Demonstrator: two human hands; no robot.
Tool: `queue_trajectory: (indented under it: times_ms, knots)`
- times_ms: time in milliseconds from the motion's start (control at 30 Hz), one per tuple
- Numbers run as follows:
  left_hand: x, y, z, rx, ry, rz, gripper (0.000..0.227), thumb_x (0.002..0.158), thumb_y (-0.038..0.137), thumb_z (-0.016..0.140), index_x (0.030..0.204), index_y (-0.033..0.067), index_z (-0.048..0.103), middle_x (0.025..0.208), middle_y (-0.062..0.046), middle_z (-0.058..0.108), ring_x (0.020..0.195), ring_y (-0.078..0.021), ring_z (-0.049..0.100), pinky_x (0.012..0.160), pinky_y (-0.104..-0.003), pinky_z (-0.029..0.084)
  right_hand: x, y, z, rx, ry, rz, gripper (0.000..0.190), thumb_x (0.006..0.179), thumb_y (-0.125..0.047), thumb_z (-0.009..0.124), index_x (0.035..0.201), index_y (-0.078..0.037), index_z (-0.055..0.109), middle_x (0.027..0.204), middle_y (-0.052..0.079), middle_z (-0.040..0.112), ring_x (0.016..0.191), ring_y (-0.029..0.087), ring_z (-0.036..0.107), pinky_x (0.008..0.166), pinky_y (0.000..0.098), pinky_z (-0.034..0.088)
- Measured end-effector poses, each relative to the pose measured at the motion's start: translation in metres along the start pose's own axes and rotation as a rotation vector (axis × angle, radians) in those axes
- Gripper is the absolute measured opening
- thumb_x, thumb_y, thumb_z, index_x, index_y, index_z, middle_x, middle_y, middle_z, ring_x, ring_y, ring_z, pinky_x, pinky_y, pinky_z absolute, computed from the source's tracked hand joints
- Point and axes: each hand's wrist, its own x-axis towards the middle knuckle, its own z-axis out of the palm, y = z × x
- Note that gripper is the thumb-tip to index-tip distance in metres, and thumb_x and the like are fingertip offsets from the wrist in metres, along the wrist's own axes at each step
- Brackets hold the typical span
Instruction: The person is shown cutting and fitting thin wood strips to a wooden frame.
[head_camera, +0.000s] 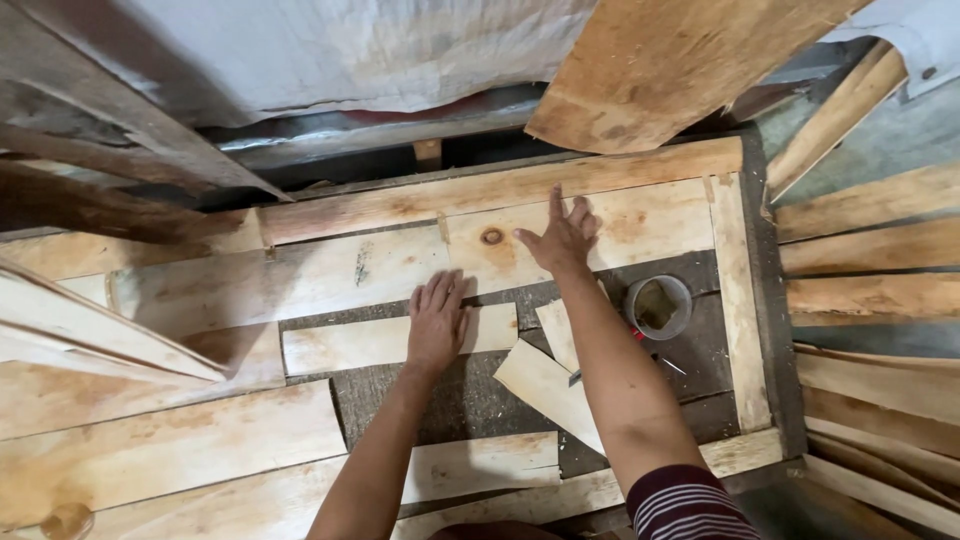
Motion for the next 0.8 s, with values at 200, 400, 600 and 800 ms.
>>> queue_trajectory:
  times_ms: [200, 400, 600, 800]
  knots:
    - [0.062, 0.013, 0.006, 0.283, -0.265, 0.108, 0.077, 0.099, 0.0, 0.039, 0.165, 0.0244, 0.008, 0.172, -0.004, 0.008, 0.158, -0.0263, 0.015, 0.125, -0.053, 0.01, -0.005, -0.002, -0.004, -0.004, -0.011, -0.008, 0.121, 0.077, -0.07, 0.078, 0.168, -0.03, 0.008, 0.167, 0.022, 0.004, 0.149, 0.048, 0.011, 0.118, 0.0666, 0.024]
    - [0.081, 0.044, -0.027, 0.362, -0.506, 0.057, 0.089, 0.094, -0.009, 0.04, 0.167, 0.0209, 0.001, 0.171, -0.017, 0.005, 0.154, -0.0333, 0.019, 0.124, -0.048, 0.017, -0.003, 0.0, -0.002, 0.023, -0.021, -0.019, 0.122, 0.077, -0.069, 0.079, 0.167, -0.029, 0.007, 0.166, 0.024, 0.003, 0.15, 0.048, 0.01, 0.117, 0.0681, 0.023]
    - [0.085, 0.051, 0.017, 0.457, -0.413, 0.025, 0.073, 0.101, 0.004, 0.044, 0.165, 0.0103, 0.009, 0.169, -0.027, 0.012, 0.152, -0.0426, 0.024, 0.124, -0.044, 0.022, -0.005, 0.001, -0.002, 0.038, 0.005, -0.045, 0.123, 0.076, -0.067, 0.081, 0.167, -0.03, 0.008, 0.166, 0.024, 0.004, 0.149, 0.048, 0.011, 0.118, 0.0685, 0.022]
    - [0.085, 0.077, 0.0, 0.58, -0.449, 0.027, 0.071, 0.104, 0.02, 0.047, 0.163, -0.0021, 0.013, 0.164, -0.034, 0.017, 0.153, -0.0474, 0.017, 0.125, -0.048, 0.02, -0.008, 0.0, -0.003, 0.044, 0.028, -0.061, 0.123, 0.075, -0.066, 0.082, 0.168, -0.03, 0.009, 0.167, 0.022, 0.005, 0.148, 0.047, 0.015, 0.118, 0.0669, 0.025]
